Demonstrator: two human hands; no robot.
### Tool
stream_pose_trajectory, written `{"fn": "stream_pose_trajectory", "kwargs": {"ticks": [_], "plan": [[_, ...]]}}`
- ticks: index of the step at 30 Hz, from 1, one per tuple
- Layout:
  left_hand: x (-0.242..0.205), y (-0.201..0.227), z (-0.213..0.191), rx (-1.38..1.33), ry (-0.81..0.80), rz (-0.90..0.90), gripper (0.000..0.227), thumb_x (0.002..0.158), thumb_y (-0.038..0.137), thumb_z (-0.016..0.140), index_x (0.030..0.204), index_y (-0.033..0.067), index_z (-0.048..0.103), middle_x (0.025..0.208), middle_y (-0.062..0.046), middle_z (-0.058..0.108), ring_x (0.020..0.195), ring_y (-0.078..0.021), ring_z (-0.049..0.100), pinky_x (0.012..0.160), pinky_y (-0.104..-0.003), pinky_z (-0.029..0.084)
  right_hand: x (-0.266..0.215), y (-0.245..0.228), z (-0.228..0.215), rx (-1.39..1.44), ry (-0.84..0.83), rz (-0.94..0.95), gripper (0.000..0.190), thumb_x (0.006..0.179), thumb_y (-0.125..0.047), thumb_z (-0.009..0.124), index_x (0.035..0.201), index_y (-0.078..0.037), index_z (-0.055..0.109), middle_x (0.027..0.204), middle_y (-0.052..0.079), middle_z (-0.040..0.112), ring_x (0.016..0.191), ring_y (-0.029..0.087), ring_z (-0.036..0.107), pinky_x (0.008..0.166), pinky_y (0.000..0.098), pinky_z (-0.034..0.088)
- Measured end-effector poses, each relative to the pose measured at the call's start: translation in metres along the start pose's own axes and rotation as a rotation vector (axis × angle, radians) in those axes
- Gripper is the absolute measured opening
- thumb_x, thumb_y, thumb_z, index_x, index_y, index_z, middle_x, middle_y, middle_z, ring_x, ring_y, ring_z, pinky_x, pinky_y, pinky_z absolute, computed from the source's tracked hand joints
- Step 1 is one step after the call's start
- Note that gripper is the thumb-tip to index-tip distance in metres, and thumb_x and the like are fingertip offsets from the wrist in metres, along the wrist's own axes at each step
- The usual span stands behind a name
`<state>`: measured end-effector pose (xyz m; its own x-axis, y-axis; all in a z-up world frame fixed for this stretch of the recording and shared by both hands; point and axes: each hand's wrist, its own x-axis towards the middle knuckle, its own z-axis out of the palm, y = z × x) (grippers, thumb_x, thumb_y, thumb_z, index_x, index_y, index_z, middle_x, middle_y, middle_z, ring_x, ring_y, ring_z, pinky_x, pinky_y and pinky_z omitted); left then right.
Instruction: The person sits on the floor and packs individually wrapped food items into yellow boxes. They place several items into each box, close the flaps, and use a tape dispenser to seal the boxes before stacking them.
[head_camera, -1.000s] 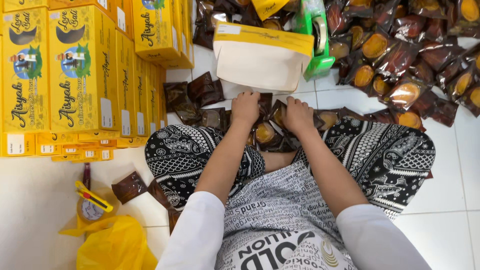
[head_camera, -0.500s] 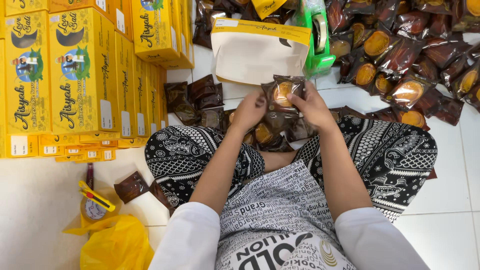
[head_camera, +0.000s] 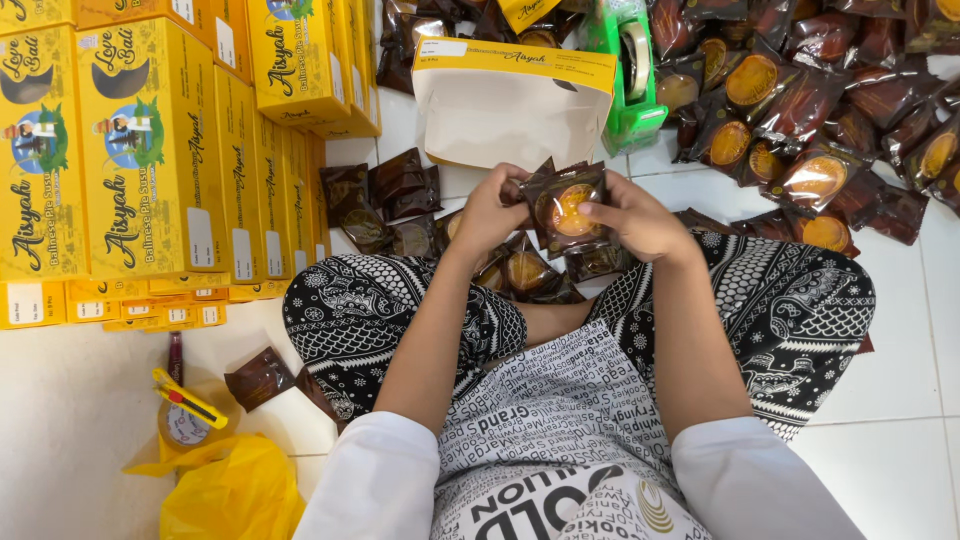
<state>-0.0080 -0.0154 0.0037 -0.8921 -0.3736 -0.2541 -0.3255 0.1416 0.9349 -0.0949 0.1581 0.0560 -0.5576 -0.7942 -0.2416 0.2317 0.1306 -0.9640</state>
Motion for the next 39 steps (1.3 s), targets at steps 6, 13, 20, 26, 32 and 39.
{"fn": "stream_pose_trajectory", "kwargs": {"ticks": [6, 13, 20, 26, 32, 39], "plan": [[-0.005, 0.024, -0.028, -0.168, 0.388, 0.028, 0.027, 0.071, -0.004, 0.052, 0.095, 0.0069, 0.056, 0.080, -0.006, 0.047, 0.079, -0.0180, 0.046, 0.070, -0.029, 0.043, 0.017, 0.011, 0.023, -0.243, -0.158, 0.263, 0.038, 0.087, -0.012, 0.050, 0.118, 0.006, 0.040, 0.094, 0.022, 0.053, 0.076, 0.031, 0.056, 0.070, 0.0423, 0.046], [-0.002, 0.033, -0.068, 0.761, 0.193, -0.372, 0.044, 0.073, 0.028, 0.058, 0.109, 0.0048, 0.049, 0.110, -0.016, 0.040, 0.110, -0.0367, 0.036, 0.091, -0.057, 0.028, 0.029, 0.054, 0.046, -0.779, -0.215, 0.355, 0.039, 0.080, -0.019, 0.051, 0.112, 0.002, 0.041, 0.101, 0.027, 0.054, 0.097, 0.042, 0.054, 0.078, 0.0469, 0.044], [0.048, -0.020, -0.056, 0.038, 0.404, -0.170, 0.064, 0.080, -0.002, 0.043, 0.139, -0.0018, 0.017, 0.138, -0.027, 0.021, 0.132, -0.0386, 0.018, 0.109, -0.046, 0.020, 0.047, 0.001, 0.027, -0.178, 0.230, 0.039, 0.044, 0.084, -0.012, 0.054, 0.120, 0.006, 0.036, 0.113, 0.025, 0.048, 0.105, 0.033, 0.047, 0.089, 0.0451, 0.038], [0.037, -0.017, -0.053, 0.162, 0.294, -0.317, 0.050, 0.069, -0.001, 0.045, 0.120, 0.0038, 0.045, 0.115, -0.016, 0.046, 0.112, -0.0317, 0.047, 0.091, -0.042, 0.044, 0.139, 0.116, -0.004, -0.454, 0.561, 0.208, 0.044, 0.079, -0.029, 0.062, 0.111, -0.004, 0.045, 0.108, 0.023, 0.055, 0.106, 0.037, 0.052, 0.086, 0.0469, 0.042], [0.038, -0.034, -0.057, 0.280, 0.151, -0.356, 0.052, 0.070, 0.006, 0.044, 0.122, -0.0007, 0.044, 0.113, -0.020, 0.050, 0.107, -0.0333, 0.051, 0.082, -0.043, 0.048, 0.148, 0.094, 0.081, -0.558, 0.386, 0.158, 0.061, 0.081, -0.034, 0.060, 0.126, -0.003, 0.031, 0.121, 0.026, 0.045, 0.113, 0.038, 0.046, 0.092, 0.0482, 0.041], [0.017, 0.010, -0.056, 0.767, -0.137, -0.602, 0.055, 0.077, 0.015, 0.053, 0.128, -0.0010, 0.040, 0.122, -0.018, 0.050, 0.118, -0.0346, 0.039, 0.093, -0.050, 0.031, 0.066, 0.075, 0.099, -0.912, 0.122, 0.109, 0.026, 0.082, -0.025, 0.054, 0.097, -0.003, 0.054, 0.089, 0.017, 0.055, 0.092, 0.037, 0.056, 0.077, 0.0467, 0.046]]}}
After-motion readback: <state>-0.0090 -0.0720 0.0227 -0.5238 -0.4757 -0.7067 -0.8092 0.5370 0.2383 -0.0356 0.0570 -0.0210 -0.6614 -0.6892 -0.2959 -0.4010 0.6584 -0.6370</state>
